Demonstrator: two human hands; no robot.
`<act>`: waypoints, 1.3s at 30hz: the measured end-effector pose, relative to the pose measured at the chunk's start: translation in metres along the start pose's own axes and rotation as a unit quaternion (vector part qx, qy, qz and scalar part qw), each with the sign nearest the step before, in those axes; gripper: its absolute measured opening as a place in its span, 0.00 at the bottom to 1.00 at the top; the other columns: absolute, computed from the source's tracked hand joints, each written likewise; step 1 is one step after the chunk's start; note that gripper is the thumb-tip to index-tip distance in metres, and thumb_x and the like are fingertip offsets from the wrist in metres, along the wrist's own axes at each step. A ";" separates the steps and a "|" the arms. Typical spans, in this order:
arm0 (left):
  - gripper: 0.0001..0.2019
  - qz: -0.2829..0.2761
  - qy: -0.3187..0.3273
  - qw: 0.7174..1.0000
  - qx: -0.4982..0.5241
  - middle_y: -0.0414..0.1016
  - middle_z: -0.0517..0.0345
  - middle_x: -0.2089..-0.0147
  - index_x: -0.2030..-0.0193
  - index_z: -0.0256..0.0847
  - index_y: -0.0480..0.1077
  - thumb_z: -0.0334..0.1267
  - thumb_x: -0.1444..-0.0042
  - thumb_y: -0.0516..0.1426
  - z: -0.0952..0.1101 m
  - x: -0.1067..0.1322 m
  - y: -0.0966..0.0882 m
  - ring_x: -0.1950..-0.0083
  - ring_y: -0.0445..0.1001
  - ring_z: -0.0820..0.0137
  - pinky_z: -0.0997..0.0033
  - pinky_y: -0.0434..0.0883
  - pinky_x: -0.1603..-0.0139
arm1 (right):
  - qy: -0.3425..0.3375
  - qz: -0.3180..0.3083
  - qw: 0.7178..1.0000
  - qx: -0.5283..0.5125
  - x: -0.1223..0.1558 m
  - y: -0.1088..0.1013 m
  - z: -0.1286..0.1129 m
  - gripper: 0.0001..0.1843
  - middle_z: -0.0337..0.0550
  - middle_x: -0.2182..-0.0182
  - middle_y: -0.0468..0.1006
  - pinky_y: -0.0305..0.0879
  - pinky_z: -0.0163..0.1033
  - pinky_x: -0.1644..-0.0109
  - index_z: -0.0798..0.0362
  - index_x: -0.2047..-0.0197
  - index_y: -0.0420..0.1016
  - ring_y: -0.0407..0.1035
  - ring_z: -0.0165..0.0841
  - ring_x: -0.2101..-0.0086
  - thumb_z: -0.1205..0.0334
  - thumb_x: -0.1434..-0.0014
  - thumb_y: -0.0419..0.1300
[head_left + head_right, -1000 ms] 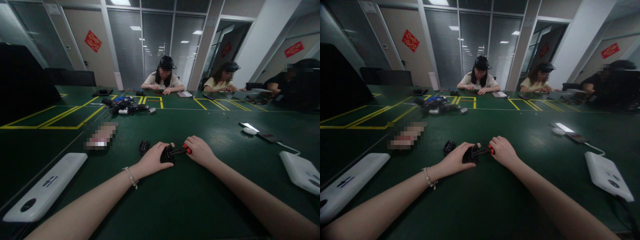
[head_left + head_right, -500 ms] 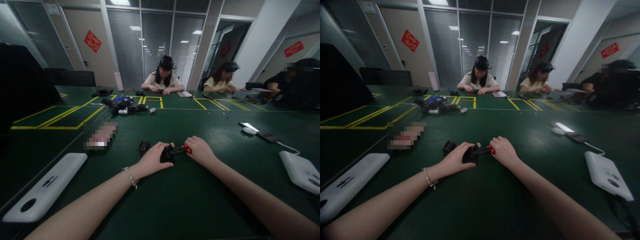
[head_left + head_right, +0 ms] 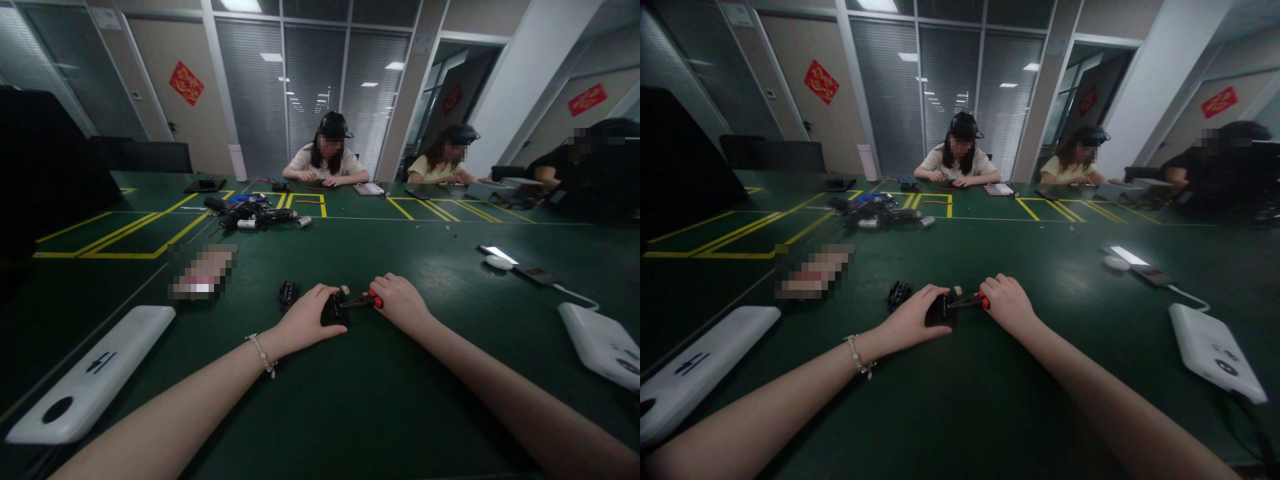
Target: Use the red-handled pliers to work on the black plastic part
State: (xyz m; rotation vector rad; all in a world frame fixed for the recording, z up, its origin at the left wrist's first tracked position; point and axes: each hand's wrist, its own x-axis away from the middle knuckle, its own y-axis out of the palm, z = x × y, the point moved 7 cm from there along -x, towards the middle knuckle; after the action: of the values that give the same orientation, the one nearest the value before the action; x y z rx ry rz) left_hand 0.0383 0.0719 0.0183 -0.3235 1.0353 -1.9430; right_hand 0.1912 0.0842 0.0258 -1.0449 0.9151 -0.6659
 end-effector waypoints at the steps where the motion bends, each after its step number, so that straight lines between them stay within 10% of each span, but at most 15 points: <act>1: 0.29 0.001 0.000 1.000 -0.001 0.60 0.52 0.48 0.47 0.45 0.57 0.48 0.57 0.58 0.000 0.000 0.000 0.49 0.63 0.59 0.58 0.63 0.51 | 0.001 -0.002 1.000 0.004 0.000 0.000 0.000 0.05 0.44 0.69 0.71 0.57 0.38 0.65 0.54 0.68 0.68 0.62 0.33 0.68 0.67 0.50 0.54; 39: 0.29 0.009 0.006 1.000 -0.003 0.61 0.53 0.49 0.48 0.45 0.57 0.48 0.57 0.59 0.000 0.000 0.000 0.51 0.64 0.60 0.59 0.63 0.52 | -0.012 0.040 0.998 0.038 0.002 -0.010 -0.001 0.06 0.46 0.68 0.70 0.53 0.39 0.63 0.55 0.68 0.68 0.60 0.35 0.66 0.66 0.50 0.52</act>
State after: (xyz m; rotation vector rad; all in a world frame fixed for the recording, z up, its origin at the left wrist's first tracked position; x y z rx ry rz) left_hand 0.0385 0.0723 0.0178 -0.3059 1.0481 -1.9277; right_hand 0.1910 0.0783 0.0339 -0.9415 0.9002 -0.6155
